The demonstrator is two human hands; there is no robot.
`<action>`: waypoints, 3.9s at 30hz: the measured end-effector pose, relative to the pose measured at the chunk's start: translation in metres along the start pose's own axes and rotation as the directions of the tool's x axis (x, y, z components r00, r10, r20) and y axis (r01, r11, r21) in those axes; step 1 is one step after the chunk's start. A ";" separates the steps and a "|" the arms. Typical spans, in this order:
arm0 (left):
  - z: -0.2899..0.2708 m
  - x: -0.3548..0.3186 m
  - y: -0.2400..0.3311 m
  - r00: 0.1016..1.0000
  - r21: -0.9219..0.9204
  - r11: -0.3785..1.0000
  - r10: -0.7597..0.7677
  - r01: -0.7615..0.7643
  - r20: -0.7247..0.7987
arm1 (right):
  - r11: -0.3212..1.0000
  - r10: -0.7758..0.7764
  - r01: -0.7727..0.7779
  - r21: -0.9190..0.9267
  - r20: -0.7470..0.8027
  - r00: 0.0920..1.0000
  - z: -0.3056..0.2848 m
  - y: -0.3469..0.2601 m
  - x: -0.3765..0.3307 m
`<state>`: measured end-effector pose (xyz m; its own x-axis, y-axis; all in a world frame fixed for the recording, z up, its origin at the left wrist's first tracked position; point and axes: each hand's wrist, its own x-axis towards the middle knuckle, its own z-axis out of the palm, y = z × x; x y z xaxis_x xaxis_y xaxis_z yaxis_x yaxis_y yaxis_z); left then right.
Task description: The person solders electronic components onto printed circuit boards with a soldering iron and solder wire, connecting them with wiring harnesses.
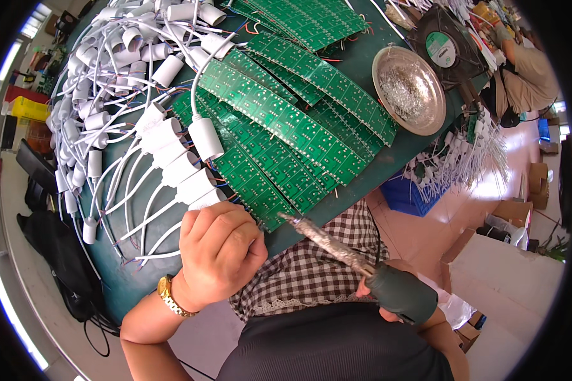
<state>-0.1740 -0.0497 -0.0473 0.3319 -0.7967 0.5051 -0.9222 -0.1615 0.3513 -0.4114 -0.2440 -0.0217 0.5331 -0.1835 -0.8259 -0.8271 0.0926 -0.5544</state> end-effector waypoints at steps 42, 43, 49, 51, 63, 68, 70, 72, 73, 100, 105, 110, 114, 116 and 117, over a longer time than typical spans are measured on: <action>-0.131 0.070 -0.111 0.805 -0.396 0.729 -0.361 0.558 0.470 | 0.489 -0.768 0.865 -0.110 -0.524 0.367 0.019 0.066 0.061; -0.146 0.082 -0.093 0.730 -0.522 0.538 -0.305 0.662 0.611 | 0.503 -0.750 0.864 0.032 -0.481 0.455 0.010 0.060 0.054; -0.212 0.104 -0.078 0.936 -0.610 0.765 -0.335 0.205 -0.107 | 0.502 -0.546 0.806 0.312 -0.608 0.576 -0.018 0.081 0.067; -0.218 0.131 -0.094 0.917 -0.600 0.800 -0.242 0.003 -0.317 | 0.165 -0.741 0.984 -0.067 -0.667 0.079 -0.025 0.082 0.083; 0.004 0.545 -0.158 0.902 -0.947 0.321 -0.403 -0.019 -0.155 | 0.012 -0.403 0.997 -0.073 -0.913 -0.062 -0.046 0.042 0.032; 0.077 0.481 -0.147 0.990 0.203 0.973 -0.122 0.107 0.063 | 0.116 -0.271 0.990 -0.075 -0.962 -0.042 -0.050 0.052 0.030; 0.066 0.424 -0.126 0.976 0.313 0.937 0.095 -0.154 0.198 | 0.066 -0.276 0.998 -0.009 -0.961 0.010 -0.052 0.062 0.036; 0.047 0.355 -0.121 0.966 0.179 0.969 0.126 -0.168 0.227 | 0.002 -0.329 0.997 0.076 -0.941 0.073 -0.060 0.059 0.042; 0.039 0.320 -0.107 0.949 0.173 0.954 0.199 -0.245 0.245 | -0.009 -0.382 0.991 0.136 -0.916 0.122 -0.063 0.053 0.044; -0.030 0.061 -0.077 0.749 -0.476 0.852 0.458 -0.217 0.479 | 0.112 -0.617 0.938 0.328 -0.717 0.324 0.009 -0.006 0.057; -0.018 0.156 -0.128 0.996 -0.085 0.994 0.056 -0.062 -0.066 | 0.072 -0.610 0.940 0.333 -0.731 0.306 0.013 -0.010 0.055; -0.004 0.204 -0.194 0.946 0.647 0.762 -0.231 0.029 0.229 | 0.080 -0.665 0.930 0.359 -0.676 0.318 0.016 -0.005 0.054; -0.017 0.191 -0.212 0.985 0.469 0.870 0.173 -0.151 -0.006 | 0.077 -0.657 0.932 0.354 -0.686 0.314 0.014 0.006 0.063; -0.042 0.183 -0.209 0.978 0.233 0.959 0.186 -0.159 -0.099 | 0.105 -0.648 0.928 0.357 -0.684 0.336 0.014 0.006 0.063; -0.060 0.175 -0.208 0.941 0.293 0.938 0.256 -0.186 -0.222 | 0.088 -0.640 0.912 0.400 -0.679 0.359 0.014 0.006 0.064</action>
<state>0.0876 -0.1204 0.0157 0.1200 -0.6619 0.7400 -0.9848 -0.1735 0.0045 -0.3799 -0.2418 -0.0798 0.5999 -0.7899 0.1276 0.4849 0.2320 -0.8433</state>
